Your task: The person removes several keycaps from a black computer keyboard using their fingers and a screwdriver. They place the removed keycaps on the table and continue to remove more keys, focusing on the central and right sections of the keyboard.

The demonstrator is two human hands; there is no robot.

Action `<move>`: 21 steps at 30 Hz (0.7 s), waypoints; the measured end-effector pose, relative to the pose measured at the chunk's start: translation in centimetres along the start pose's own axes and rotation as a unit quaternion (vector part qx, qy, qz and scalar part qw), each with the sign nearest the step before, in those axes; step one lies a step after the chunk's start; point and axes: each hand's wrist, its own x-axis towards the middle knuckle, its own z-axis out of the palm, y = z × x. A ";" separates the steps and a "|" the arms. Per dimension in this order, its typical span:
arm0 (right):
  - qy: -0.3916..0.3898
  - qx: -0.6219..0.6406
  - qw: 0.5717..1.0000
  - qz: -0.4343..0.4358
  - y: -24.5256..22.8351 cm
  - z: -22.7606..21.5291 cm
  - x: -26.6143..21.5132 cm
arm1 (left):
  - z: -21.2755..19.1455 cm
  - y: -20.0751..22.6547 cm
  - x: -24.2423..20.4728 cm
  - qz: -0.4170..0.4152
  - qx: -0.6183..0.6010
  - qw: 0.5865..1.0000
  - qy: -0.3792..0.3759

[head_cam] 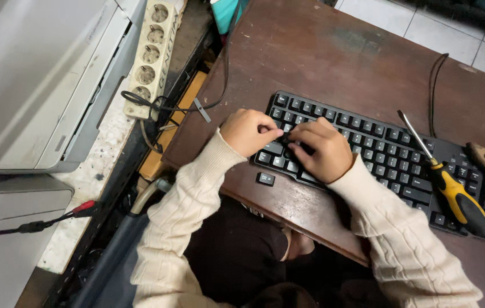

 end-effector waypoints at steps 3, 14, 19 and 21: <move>0.006 -0.069 0.997 -0.038 -0.4 0.3 -0.4 | 0.3 0.1 0.1 -0.007 0.014 1.000 -0.011; 0.036 -0.180 0.980 -0.071 -1.3 0.8 -0.4 | 0.0 1.0 0.0 -0.033 0.042 0.998 -0.040; 0.044 -0.215 0.973 -0.069 -0.9 1.2 -0.9 | -0.7 2.0 -0.2 -0.065 0.063 0.994 -0.068; 0.040 -0.227 0.970 -0.071 -0.8 1.2 -1.0 | -1.1 2.2 -0.2 -0.081 0.057 0.992 -0.074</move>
